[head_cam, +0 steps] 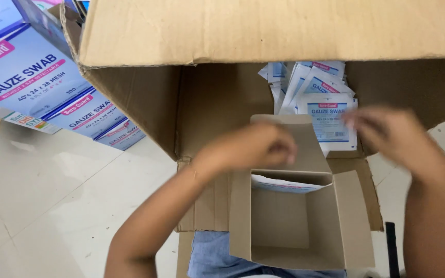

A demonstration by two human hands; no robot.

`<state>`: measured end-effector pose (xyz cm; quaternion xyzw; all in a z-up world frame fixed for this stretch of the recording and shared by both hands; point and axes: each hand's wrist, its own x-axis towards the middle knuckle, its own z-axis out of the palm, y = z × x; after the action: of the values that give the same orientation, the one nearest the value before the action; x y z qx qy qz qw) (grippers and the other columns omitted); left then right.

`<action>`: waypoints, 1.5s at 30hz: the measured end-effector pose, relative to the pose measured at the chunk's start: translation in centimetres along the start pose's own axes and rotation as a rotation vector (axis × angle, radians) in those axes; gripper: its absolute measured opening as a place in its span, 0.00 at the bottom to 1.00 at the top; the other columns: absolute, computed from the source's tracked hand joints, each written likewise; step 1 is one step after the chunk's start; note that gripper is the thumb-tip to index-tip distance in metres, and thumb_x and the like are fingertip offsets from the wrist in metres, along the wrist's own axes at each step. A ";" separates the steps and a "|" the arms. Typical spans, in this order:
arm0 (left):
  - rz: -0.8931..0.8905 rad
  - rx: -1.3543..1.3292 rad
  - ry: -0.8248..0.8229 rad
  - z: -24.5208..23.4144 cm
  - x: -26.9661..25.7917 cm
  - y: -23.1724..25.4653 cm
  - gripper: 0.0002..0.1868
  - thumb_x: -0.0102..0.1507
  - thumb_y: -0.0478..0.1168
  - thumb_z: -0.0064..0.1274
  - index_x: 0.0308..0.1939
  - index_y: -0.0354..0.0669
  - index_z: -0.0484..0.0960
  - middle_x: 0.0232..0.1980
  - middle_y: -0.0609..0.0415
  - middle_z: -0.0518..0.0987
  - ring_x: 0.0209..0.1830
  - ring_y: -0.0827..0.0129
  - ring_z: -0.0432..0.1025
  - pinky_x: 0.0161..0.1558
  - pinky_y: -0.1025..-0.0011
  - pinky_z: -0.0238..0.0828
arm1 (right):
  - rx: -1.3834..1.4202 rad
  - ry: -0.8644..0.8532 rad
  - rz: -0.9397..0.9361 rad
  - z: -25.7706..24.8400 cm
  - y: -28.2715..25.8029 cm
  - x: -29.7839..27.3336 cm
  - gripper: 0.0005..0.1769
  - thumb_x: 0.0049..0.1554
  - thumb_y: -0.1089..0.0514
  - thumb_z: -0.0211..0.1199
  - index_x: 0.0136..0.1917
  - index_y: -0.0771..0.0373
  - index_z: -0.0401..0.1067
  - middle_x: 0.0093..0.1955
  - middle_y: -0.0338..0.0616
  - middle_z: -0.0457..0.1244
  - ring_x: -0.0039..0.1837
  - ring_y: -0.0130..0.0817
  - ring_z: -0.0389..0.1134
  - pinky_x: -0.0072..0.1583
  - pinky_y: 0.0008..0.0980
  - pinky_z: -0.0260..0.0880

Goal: The person sits on the floor and unpacks gauze swab boxes from a large cardboard carton. They open each small box, take out the wrapped gauze packets, and place the packets and boxes into separate piles.

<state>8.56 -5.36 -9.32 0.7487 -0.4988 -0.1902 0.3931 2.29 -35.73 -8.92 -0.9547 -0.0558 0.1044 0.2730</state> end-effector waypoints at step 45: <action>0.181 0.090 0.444 -5.0 -5.6 10.1 0.06 0.69 0.41 0.57 0.45 0.45 0.85 0.44 0.56 0.81 0.41 0.70 0.80 0.43 0.74 0.79 | -0.161 0.182 -0.199 -1.2 5.8 -9.8 0.14 0.53 0.51 0.65 0.52 0.56 0.77 0.44 0.45 0.73 0.44 0.30 0.76 0.48 0.32 0.76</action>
<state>3.56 -0.30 1.02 0.7411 -0.4734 0.0374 0.4746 -6.67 -42.82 -9.37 -0.9688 -0.1334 -0.0147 0.2085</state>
